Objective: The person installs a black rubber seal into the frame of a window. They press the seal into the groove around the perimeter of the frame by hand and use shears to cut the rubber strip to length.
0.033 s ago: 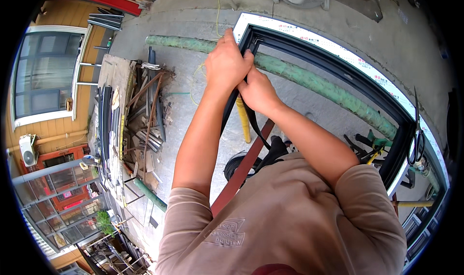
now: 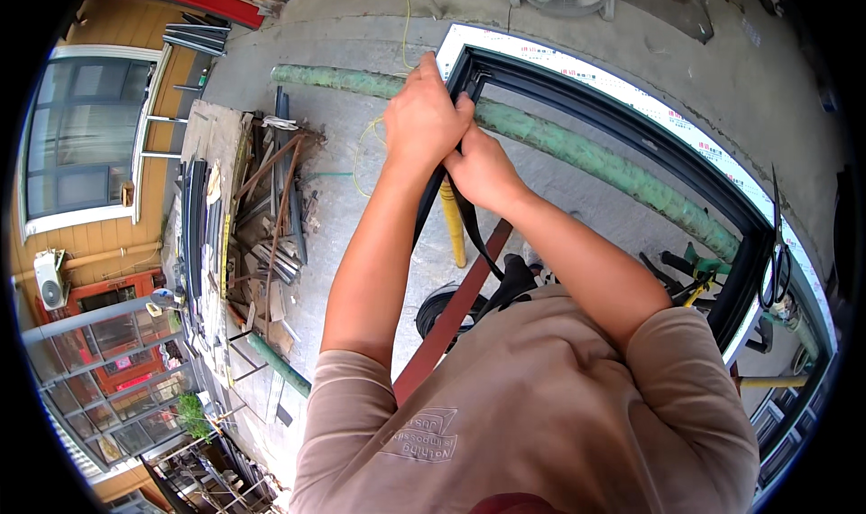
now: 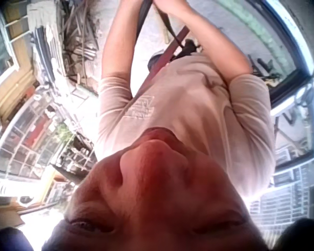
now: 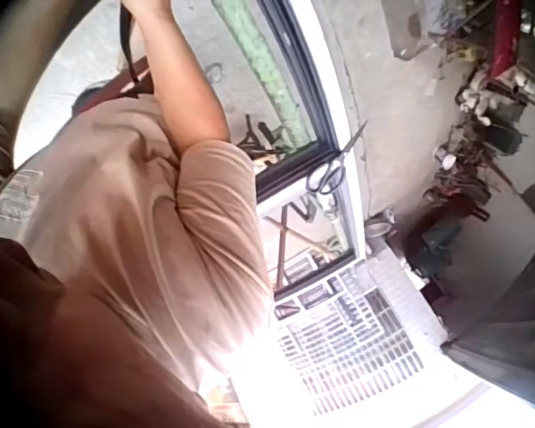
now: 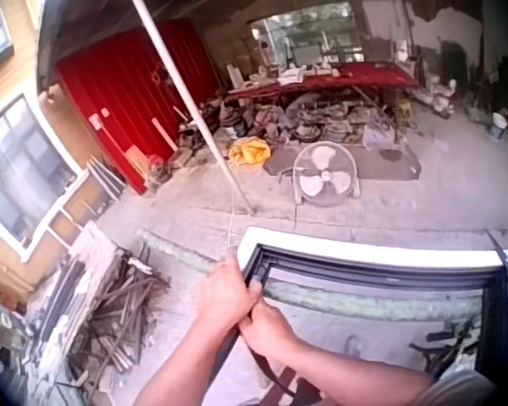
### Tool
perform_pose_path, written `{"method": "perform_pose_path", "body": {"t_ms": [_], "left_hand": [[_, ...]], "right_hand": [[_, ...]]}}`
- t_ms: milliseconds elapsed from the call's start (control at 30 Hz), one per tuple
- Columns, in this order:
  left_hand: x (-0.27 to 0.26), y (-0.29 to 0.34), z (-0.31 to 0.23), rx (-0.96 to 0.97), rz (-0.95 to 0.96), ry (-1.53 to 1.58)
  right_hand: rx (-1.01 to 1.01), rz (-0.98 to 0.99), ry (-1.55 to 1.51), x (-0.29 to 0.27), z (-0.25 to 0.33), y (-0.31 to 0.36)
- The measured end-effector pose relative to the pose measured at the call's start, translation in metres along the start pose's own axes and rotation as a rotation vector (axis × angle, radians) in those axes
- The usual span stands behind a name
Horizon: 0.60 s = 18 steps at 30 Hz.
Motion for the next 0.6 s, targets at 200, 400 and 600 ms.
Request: {"method": "perform_pose_path", "body": {"t_ms": [200,400,600], "left_hand": [[0.005,-0.004,0.004,0.002,0.002,-0.051],[0.007,0.0,0.0,0.039,-0.007,-0.095],[0.012,0.003,-0.003,0.029,-0.06,-0.157]], "right_hand": [[0.117,-0.017,-0.143,-0.006,0.013,0.023],[0.13,-0.051,-0.253,-0.004,0.005,0.022],[0.126,-0.054,-0.344,0.003,0.005,0.02]]}}
Point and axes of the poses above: each hand's wrist, its own y-axis away from the middle knuckle, its own x-axis out of the palm, z = x × y, the point moved 1 cm from there along -y, towards the middle knuckle, and after that the axes turned 7 degrees about z, right-handed, at the moved point
